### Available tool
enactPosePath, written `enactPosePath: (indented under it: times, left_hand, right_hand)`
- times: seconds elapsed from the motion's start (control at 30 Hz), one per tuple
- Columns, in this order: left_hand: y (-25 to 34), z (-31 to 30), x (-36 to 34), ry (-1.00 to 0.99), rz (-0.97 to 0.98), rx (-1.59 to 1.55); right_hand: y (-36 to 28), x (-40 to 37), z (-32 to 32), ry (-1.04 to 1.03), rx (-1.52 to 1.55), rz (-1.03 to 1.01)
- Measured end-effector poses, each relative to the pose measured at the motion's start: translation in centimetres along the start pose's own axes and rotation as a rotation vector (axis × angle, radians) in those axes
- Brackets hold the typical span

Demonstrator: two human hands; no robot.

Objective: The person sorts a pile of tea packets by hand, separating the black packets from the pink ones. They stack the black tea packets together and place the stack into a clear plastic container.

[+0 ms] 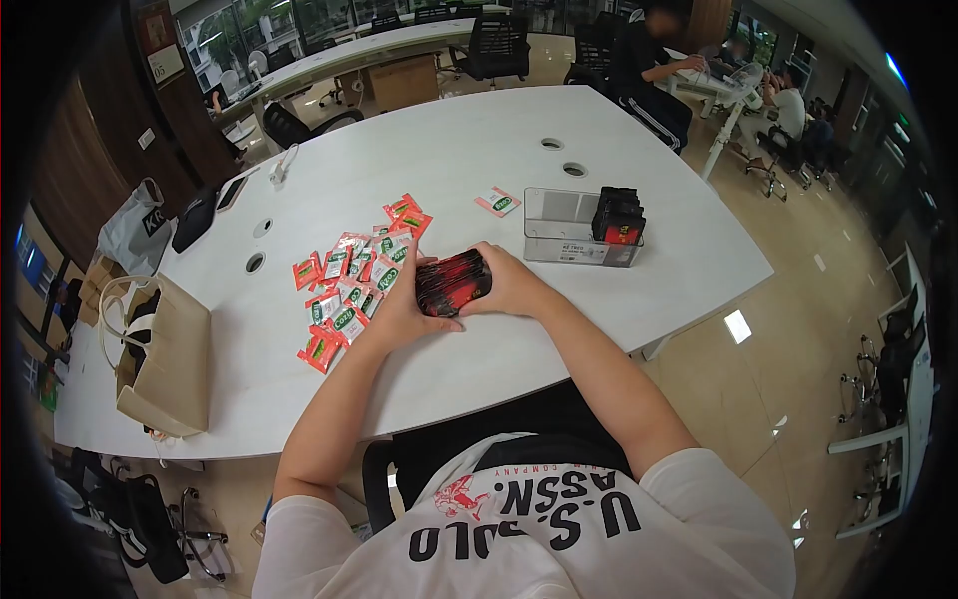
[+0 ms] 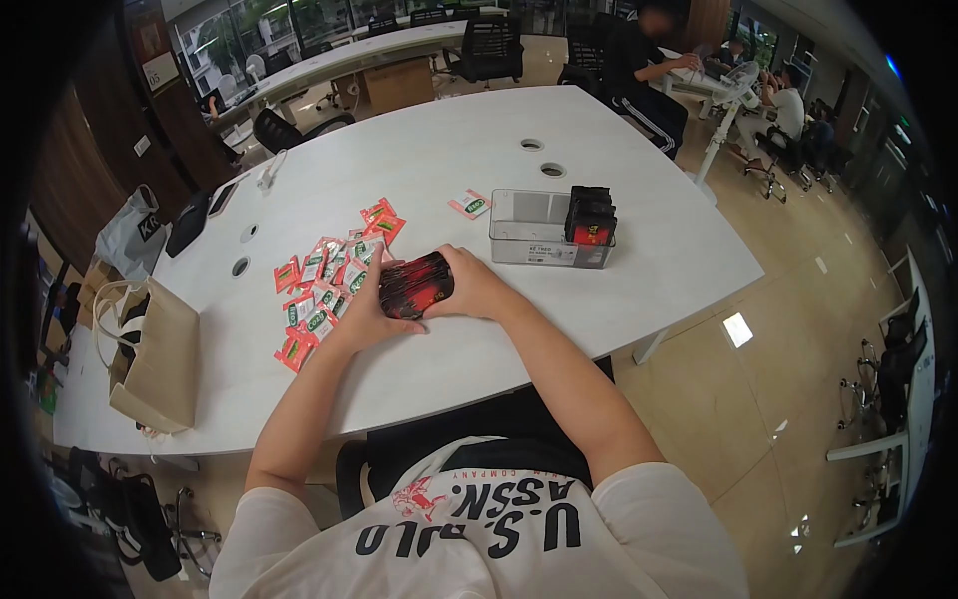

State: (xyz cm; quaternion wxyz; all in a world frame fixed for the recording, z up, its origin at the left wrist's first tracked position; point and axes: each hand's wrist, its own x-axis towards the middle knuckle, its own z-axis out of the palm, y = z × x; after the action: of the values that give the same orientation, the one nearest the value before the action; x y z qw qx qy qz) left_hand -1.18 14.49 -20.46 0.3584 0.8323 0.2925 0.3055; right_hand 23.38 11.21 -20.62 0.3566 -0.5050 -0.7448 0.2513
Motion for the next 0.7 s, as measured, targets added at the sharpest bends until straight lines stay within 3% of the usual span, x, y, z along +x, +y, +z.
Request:
enactPosePath:
  times: [0.13, 0.33, 0.43, 0.53, 0.6, 0.7]
  left_hand:
    - [1.3, -0.3, -0.1, -0.034, -0.048, -0.041]
    - [1.4, -0.2, -0.1, 0.003, -0.109, -0.06]
    - [2.4, -0.4, -0.2, 0.011, -0.128, 0.019]
    - [-1.5, 0.8, 0.0, 0.179, -0.049, -0.052]
    - [-2.4, 0.5, 0.1, 0.142, 0.027, -0.067]
    - [-0.7, 0.5, -0.1, 0.061, 0.014, -0.124]
  right_hand:
    - [-0.6, -0.4, 0.0, 0.003, 0.154, -0.028]
    - [-0.5, -0.1, -0.1, -0.069, 0.154, 0.026]
    - [-0.9, -0.3, -0.4, -0.058, 0.143, -0.048]
    - [2.0, 0.4, 1.4, 0.048, 0.291, -0.114]
    - [5.7, 1.5, 3.4, -0.009, 0.367, -0.171]
    - [3.2, 0.8, 1.8, -0.093, 0.316, -0.16]
